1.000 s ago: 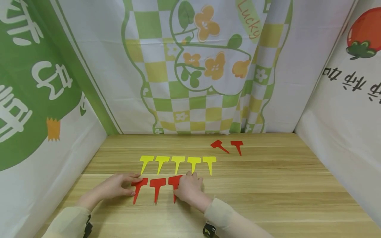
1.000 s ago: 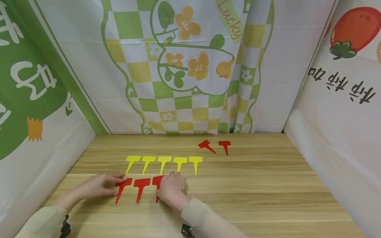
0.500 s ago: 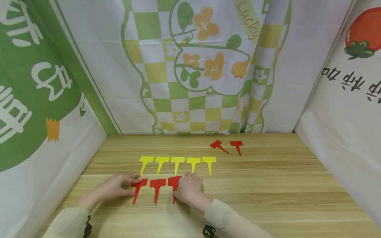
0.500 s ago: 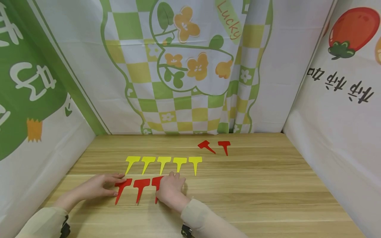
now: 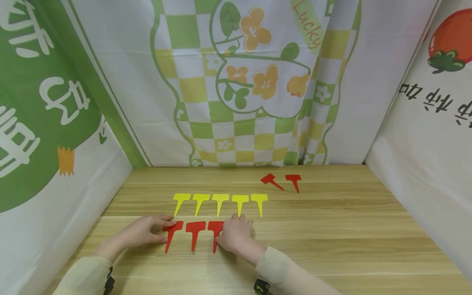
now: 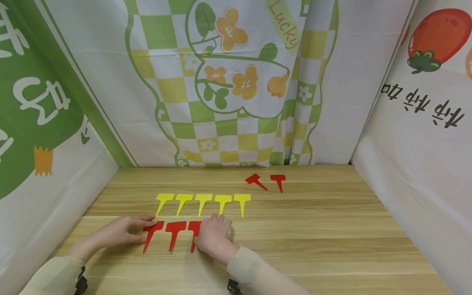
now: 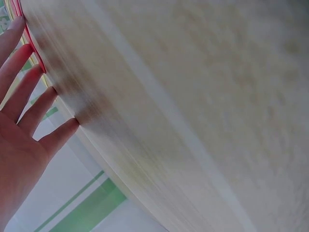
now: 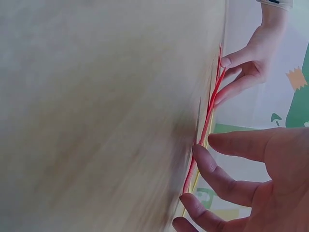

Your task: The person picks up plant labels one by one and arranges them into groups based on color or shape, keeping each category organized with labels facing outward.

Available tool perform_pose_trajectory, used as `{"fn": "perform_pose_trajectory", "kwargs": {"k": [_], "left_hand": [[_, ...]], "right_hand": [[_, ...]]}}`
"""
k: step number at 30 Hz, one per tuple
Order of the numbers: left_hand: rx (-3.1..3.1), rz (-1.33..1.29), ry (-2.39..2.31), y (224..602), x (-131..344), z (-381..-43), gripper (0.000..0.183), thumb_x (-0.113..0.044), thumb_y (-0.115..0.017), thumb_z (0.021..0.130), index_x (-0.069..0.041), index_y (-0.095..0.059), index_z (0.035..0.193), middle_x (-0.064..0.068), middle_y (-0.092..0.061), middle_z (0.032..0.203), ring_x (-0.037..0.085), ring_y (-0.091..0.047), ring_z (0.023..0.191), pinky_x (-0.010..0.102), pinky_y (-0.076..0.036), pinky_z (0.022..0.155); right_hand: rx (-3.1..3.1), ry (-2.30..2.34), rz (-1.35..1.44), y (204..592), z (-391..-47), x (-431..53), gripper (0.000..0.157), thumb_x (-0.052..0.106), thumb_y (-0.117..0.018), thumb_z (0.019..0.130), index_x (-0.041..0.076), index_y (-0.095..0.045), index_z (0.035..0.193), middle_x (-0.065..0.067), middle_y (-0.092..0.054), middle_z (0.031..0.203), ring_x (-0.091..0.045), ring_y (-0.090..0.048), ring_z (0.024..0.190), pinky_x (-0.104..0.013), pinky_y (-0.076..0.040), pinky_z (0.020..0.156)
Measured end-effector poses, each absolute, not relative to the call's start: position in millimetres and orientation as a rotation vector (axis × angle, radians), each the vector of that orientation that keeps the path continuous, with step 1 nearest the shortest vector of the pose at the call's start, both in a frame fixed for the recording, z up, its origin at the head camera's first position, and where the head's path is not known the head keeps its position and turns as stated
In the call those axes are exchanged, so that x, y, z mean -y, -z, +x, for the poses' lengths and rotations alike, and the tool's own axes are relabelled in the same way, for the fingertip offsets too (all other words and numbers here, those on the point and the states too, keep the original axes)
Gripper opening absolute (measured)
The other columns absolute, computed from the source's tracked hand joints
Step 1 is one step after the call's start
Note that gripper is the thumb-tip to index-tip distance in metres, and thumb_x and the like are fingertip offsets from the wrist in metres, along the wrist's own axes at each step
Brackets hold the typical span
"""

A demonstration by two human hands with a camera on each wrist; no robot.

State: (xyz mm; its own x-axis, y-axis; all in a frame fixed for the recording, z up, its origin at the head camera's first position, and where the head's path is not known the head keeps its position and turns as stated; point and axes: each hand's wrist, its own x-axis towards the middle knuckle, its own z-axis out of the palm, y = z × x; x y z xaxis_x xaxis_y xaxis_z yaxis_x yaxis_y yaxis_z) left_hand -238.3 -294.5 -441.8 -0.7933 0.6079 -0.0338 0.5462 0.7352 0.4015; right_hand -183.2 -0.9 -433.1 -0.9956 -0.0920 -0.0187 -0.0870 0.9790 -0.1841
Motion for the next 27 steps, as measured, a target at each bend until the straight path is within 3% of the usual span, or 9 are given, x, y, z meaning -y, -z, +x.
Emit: {"fn": "perform_pose_trajectory", "kwargs": {"k": [5, 10, 12, 17, 27], "left_hand": [[-2.774, 0.932, -0.568, 442.4, 294.6, -238.7, 0.053, -0.037, -0.073, 0.08, -0.015, -0.063, 0.127, 0.01, -0.053, 0.139, 0.037, -0.046, 0.129, 0.058, -0.037, 0.101], [-2.774, 0.94, -0.563, 443.3, 295.0, -239.6, 0.053, -0.039, -0.073, 0.08, -0.015, -0.063, 0.127, 0.01, -0.053, 0.139, 0.038, -0.047, 0.129, 0.059, -0.037, 0.101], [-2.775, 0.944, -0.561, 443.5, 294.9, -239.8, 0.054, -0.039, -0.073, 0.08, -0.015, -0.063, 0.127, 0.01, -0.053, 0.139, 0.037, -0.047, 0.128, 0.058, -0.038, 0.101], [-2.777, 0.94, -0.565, 443.2, 295.3, -239.8, 0.055, -0.042, -0.072, 0.079, -0.016, -0.063, 0.127, 0.01, -0.053, 0.139, 0.037, -0.047, 0.128, 0.058, -0.038, 0.101], [-2.783, 0.944, -0.557, 443.3, 294.3, -238.8, 0.053, -0.038, -0.074, 0.079, -0.014, -0.063, 0.126, 0.011, -0.054, 0.138, 0.037, -0.048, 0.127, 0.057, -0.038, 0.101]], "right_hand": [[-3.084, 0.337, -0.154, 431.7, -183.6, -7.2, 0.037, 0.042, -0.071, 0.079, 0.016, -0.056, 0.058, -0.007, -0.057, 0.087, -0.025, -0.051, 0.087, -0.051, -0.044, 0.08], [-3.079, 0.489, -0.215, 431.7, -185.4, -18.5, 0.029, 0.035, -0.07, 0.08, 0.018, -0.061, 0.059, -0.001, -0.053, 0.074, -0.021, -0.048, 0.077, -0.047, -0.045, 0.074], [-3.084, 0.567, -0.249, 432.4, -186.6, -23.8, 0.026, 0.032, -0.071, 0.08, 0.018, -0.063, 0.059, 0.002, -0.053, 0.069, -0.017, -0.049, 0.073, -0.039, -0.046, 0.068], [-3.089, 0.7, -0.247, 434.7, -190.9, -38.6, 0.021, 0.028, -0.071, 0.08, 0.017, -0.067, 0.063, 0.004, -0.055, 0.068, -0.011, -0.048, 0.065, -0.025, -0.04, 0.052], [-2.967, 0.982, -0.068, 438.9, -199.2, -74.1, 0.014, 0.021, -0.071, 0.083, 0.008, -0.068, 0.078, -0.001, -0.061, 0.072, -0.013, -0.053, 0.057, -0.025, -0.045, 0.047]]}}
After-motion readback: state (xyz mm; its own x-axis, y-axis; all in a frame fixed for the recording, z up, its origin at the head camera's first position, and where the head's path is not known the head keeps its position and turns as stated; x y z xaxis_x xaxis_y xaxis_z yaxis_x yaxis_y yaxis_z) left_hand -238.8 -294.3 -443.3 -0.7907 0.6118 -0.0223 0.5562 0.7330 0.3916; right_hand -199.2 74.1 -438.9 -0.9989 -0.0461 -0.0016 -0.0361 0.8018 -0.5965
